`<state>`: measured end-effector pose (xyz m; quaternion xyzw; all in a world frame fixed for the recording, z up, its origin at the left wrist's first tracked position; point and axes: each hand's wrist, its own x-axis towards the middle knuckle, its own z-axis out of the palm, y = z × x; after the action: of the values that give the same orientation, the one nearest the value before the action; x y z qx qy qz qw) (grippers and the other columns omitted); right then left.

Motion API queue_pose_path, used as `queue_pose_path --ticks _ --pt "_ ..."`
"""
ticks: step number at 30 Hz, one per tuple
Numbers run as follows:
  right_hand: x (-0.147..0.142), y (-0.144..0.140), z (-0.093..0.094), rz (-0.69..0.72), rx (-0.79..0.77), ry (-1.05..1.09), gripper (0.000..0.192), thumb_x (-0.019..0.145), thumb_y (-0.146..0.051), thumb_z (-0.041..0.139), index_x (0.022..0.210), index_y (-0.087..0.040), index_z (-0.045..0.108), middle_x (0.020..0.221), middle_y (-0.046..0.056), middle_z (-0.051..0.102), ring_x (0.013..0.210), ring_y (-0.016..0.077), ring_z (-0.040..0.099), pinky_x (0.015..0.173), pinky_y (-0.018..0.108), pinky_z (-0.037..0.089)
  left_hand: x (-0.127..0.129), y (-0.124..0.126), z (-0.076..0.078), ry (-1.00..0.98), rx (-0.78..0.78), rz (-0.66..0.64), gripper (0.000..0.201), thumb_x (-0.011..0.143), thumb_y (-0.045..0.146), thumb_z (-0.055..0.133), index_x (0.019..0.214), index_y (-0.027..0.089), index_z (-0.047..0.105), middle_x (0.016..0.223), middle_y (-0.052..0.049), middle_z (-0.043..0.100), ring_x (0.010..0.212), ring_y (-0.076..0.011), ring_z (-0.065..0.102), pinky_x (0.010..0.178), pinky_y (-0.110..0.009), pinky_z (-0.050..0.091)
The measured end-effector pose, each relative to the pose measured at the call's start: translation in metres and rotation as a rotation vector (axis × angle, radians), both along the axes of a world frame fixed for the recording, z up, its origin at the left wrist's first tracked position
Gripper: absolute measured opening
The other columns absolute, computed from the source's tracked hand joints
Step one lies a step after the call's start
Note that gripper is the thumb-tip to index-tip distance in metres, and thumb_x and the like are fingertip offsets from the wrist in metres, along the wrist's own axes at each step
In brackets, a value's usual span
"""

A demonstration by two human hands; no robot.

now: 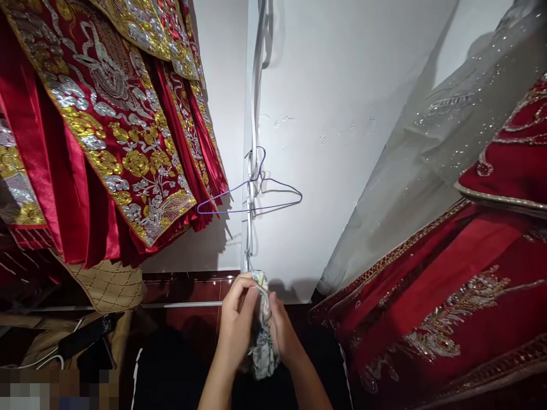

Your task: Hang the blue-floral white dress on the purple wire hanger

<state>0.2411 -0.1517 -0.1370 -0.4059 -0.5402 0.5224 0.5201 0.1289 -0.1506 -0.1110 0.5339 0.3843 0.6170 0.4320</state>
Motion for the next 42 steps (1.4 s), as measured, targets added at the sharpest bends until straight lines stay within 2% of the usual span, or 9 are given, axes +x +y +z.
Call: queue_pose_path --ticks 6,9,12,15,19,30,33,37,42 --pt "0.018 0.004 0.037 0.302 0.052 -0.209 0.007 0.075 -0.024 0.069 0.079 -0.018 0.067 0.071 0.001 0.063 0.064 0.0174 0.056 0.061 0.029 0.045 -0.032 0.010 0.010 0.390 0.124 -0.004 0.038 0.095 0.039 0.050 0.130 0.026 0.057 0.129 -0.011 0.061 0.121 -0.0268 0.056 0.104 -0.039 0.040" --pt "0.042 0.044 0.067 0.219 0.227 -0.336 0.008 0.069 -0.014 0.063 0.062 -0.017 0.065 0.058 -0.001 0.057 0.057 0.0146 0.052 0.055 0.026 0.041 -0.054 0.005 -0.007 0.510 0.047 -0.230 0.037 0.090 0.044 0.057 0.122 0.028 0.064 0.106 -0.008 0.072 0.096 -0.0265 0.067 0.085 -0.034 0.050" --pt "0.045 0.099 0.092 -0.059 0.428 -0.248 0.040 0.066 -0.011 0.060 0.102 -0.020 0.072 0.080 0.001 0.069 0.074 0.0179 0.062 0.070 0.028 0.049 -0.071 -0.002 -0.021 0.642 0.036 -0.236 0.026 0.075 0.045 0.071 0.095 0.027 0.070 0.085 -0.007 0.073 0.080 -0.0280 0.068 0.070 -0.030 0.051" --pt "0.032 0.149 0.092 -0.187 0.385 -0.244 0.049 0.069 -0.015 0.059 0.117 -0.021 0.069 0.107 0.005 0.072 0.098 0.0201 0.064 0.090 0.031 0.048 -0.090 0.003 -0.015 0.954 -0.053 -0.089 0.019 0.080 0.036 0.063 0.096 0.026 0.065 0.079 -0.008 0.070 0.076 -0.0285 0.068 0.070 -0.031 0.047" --pt "0.037 0.178 0.067 -0.169 0.242 -0.320 0.023 0.074 -0.024 0.054 0.086 -0.017 0.073 0.086 0.006 0.073 0.088 0.0220 0.065 0.086 0.035 0.049 -0.122 0.028 0.009 1.375 -0.131 0.111 0.013 0.088 0.028 0.049 0.095 0.024 0.059 0.073 -0.007 0.065 0.072 -0.0297 0.065 0.071 -0.036 0.045" --pt "0.126 0.147 0.092 -0.341 0.351 -0.592 0.016 0.067 -0.026 0.055 0.052 -0.019 0.054 0.053 -0.001 0.054 0.058 0.0152 0.046 0.057 0.027 0.032 -0.148 0.104 0.093 1.302 0.493 0.316 0.028 0.090 0.019 0.038 0.101 0.020 0.064 0.153 -0.010 0.042 0.140 -0.0314 0.037 0.114 -0.048 0.031" --pt "0.115 0.132 0.090 -0.214 0.381 -0.523 0.015 0.069 -0.023 0.053 0.055 -0.019 0.054 0.055 -0.001 0.054 0.059 0.0153 0.046 0.056 0.026 0.032 -0.132 0.116 0.118 1.269 0.407 0.314 0.033 0.088 0.017 0.038 0.109 0.023 0.063 0.136 -0.011 0.059 0.124 -0.0304 0.055 0.100 -0.044 0.044" --pt "0.083 0.108 0.078 -0.113 0.442 -0.402 0.015 0.069 -0.016 0.053 0.076 -0.017 0.066 0.071 0.001 0.064 0.072 0.0186 0.057 0.063 0.026 0.040 -0.098 0.133 0.138 1.221 0.372 0.245 0.030 0.090 0.019 0.040 0.108 0.024 0.063 0.102 -0.009 0.072 0.093 -0.0264 0.067 0.081 -0.035 0.049" --pt "0.083 0.085 0.087 -0.171 0.430 -0.512 0.067 0.070 -0.010 0.054 0.136 -0.022 0.056 0.072 -0.002 0.063 0.068 0.0169 0.059 0.065 0.026 0.045 -0.081 0.149 0.149 1.163 0.492 0.070 0.038 0.096 0.025 0.035 0.131 0.023 0.049 0.110 -0.009 0.070 0.096 -0.0238 0.067 0.081 -0.031 0.049"
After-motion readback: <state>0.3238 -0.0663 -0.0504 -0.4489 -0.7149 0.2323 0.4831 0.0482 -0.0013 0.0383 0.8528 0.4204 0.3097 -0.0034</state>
